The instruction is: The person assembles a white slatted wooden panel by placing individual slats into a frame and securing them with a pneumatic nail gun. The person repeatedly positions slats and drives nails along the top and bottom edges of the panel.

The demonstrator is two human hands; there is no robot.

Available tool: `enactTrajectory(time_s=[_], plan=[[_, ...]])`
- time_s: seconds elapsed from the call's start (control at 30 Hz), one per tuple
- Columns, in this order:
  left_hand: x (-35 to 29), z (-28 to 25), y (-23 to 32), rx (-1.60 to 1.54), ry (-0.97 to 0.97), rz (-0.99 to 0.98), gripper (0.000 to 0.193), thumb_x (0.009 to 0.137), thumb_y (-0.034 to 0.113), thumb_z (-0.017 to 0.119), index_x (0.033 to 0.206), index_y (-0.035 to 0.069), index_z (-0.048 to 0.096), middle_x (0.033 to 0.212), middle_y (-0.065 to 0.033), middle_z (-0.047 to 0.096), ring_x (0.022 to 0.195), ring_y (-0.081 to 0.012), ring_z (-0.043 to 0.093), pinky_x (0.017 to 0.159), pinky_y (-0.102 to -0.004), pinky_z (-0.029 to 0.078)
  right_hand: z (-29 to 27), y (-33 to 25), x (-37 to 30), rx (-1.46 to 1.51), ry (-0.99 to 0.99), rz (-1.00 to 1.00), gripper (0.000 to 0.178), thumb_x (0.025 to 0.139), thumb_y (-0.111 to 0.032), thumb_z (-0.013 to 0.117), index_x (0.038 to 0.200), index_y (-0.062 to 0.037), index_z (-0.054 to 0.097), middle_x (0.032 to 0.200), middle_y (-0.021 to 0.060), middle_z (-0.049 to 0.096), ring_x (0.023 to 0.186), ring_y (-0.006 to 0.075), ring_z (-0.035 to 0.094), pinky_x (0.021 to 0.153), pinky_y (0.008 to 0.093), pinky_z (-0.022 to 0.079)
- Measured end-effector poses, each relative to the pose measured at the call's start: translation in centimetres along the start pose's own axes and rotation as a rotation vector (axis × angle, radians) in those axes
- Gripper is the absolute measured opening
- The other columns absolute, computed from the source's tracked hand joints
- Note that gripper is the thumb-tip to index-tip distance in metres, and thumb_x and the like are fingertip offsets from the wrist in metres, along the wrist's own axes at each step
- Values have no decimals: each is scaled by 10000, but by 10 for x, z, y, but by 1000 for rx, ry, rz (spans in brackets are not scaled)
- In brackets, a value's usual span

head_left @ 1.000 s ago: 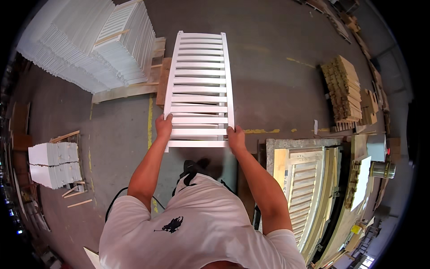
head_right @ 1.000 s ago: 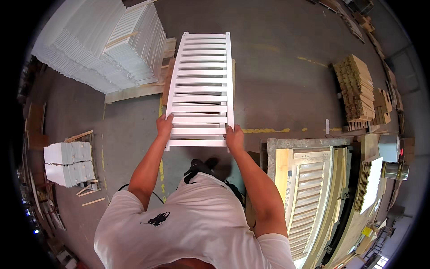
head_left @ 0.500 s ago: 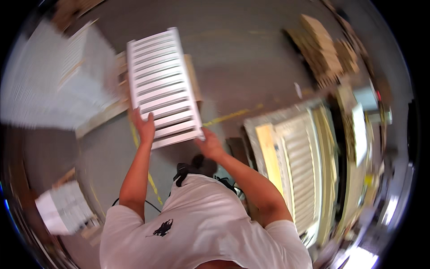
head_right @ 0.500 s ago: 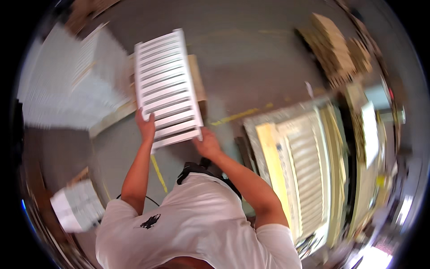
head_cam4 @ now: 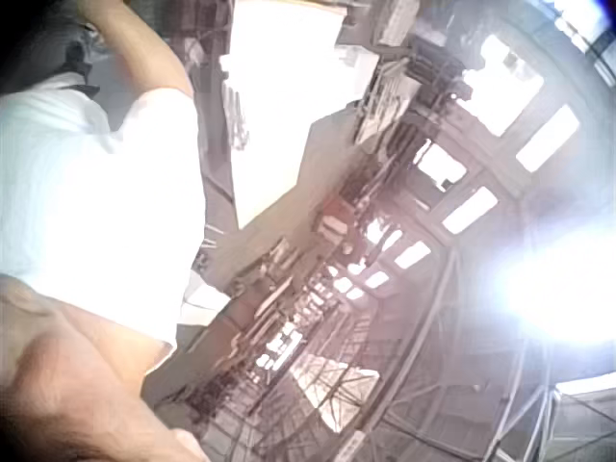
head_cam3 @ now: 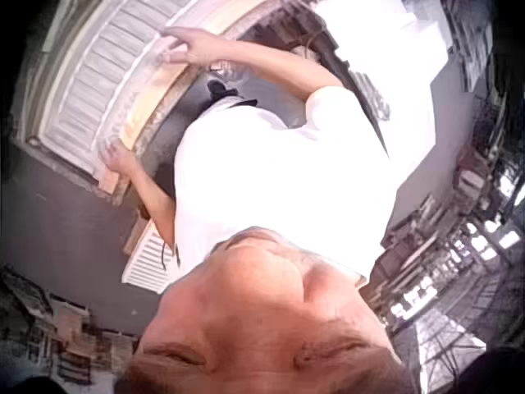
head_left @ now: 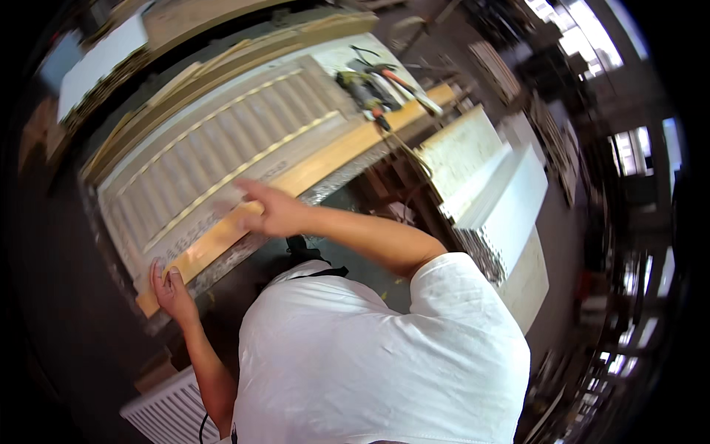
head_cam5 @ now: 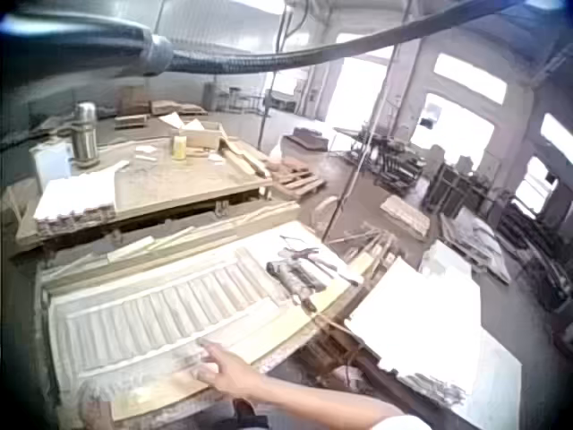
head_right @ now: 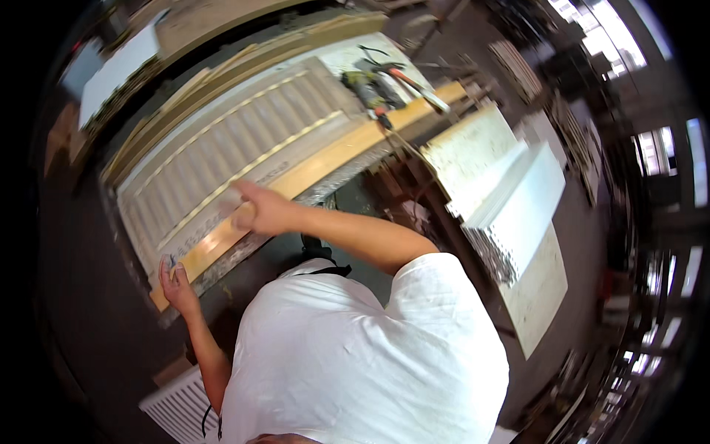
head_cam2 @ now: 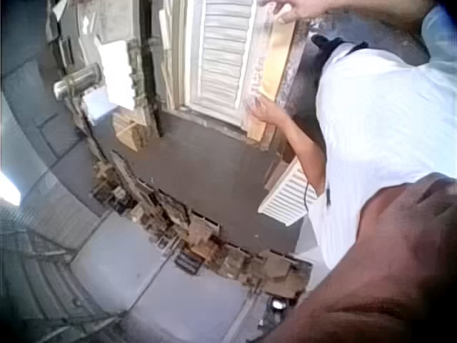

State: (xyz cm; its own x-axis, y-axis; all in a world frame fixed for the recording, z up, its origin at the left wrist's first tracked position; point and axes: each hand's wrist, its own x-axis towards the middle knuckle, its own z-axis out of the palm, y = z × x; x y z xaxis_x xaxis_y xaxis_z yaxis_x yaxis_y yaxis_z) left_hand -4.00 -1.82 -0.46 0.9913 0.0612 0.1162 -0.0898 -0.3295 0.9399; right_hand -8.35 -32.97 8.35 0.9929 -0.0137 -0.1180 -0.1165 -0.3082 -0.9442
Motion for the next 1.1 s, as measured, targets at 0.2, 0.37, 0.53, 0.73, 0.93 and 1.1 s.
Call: enactTrajectory(time_s=[0.2, 0.37, 0.53, 0.73, 0.93, 1.1], plan=[[25, 99, 69, 13, -251, 144, 354, 939, 53, 535, 1273, -60, 498, 1357, -130, 468, 1186, -205, 500, 983, -319, 422, -256, 143, -73, -320, 1031, 86, 348, 850, -238, 611, 1103, 0, 591, 916, 173, 683, 863, 306, 672, 770, 386, 526], [39, 171, 105, 93, -390, 171, 354, 937, 60, 526, 1269, -59, 507, 1354, -137, 470, 1198, -225, 487, 1000, -326, 396, -377, 256, -198, -617, 1170, 1043, 446, 805, -203, 567, 1165, 57, 524, 1078, 289, 608, 1029, 429, 593, 908, 447, 484], [36, 207, 110, 137, -487, 207, 342, 919, 38, 525, 1247, -60, 529, 1330, -147, 488, 1198, -244, 485, 1006, -320, 384, -380, 307, -247, -274, 1272, 1482, 759, 741, -302, 685, 1328, 77, 388, 1374, 271, 408, 1288, 390, 410, 1016, 414, 428], [33, 243, 127, 116, -612, 190, 315, 901, 8, 533, 1208, -59, 549, 1295, -153, 504, 1195, -247, 485, 1005, -329, 390, -390, 364, -284, -129, 1322, 1316, 655, 702, -304, 747, 1119, 149, 522, 1008, 223, 627, 929, 337, 639, 785, 399, 534], [15, 287, 154, 7, -731, 212, 300, 884, -12, 564, 1182, -47, 562, 1279, -141, 524, 1150, -222, 523, 921, -308, 458, -378, 296, -256, 599, 1640, 606, 349, 735, -209, 702, 813, 105, 569, 702, 103, 563, 525, 192, 519, 484, 360, 435], [1, 341, 198, -62, -898, 326, 365, 873, 105, 602, 1204, -39, 549, 1226, -189, 570, 1116, -280, 562, 926, -339, 456, -330, 231, -197, 645, 1680, 352, 335, 799, -215, 687, 888, 29, 475, 734, 68, 529, 641, 133, 497, 543, 305, 427]])
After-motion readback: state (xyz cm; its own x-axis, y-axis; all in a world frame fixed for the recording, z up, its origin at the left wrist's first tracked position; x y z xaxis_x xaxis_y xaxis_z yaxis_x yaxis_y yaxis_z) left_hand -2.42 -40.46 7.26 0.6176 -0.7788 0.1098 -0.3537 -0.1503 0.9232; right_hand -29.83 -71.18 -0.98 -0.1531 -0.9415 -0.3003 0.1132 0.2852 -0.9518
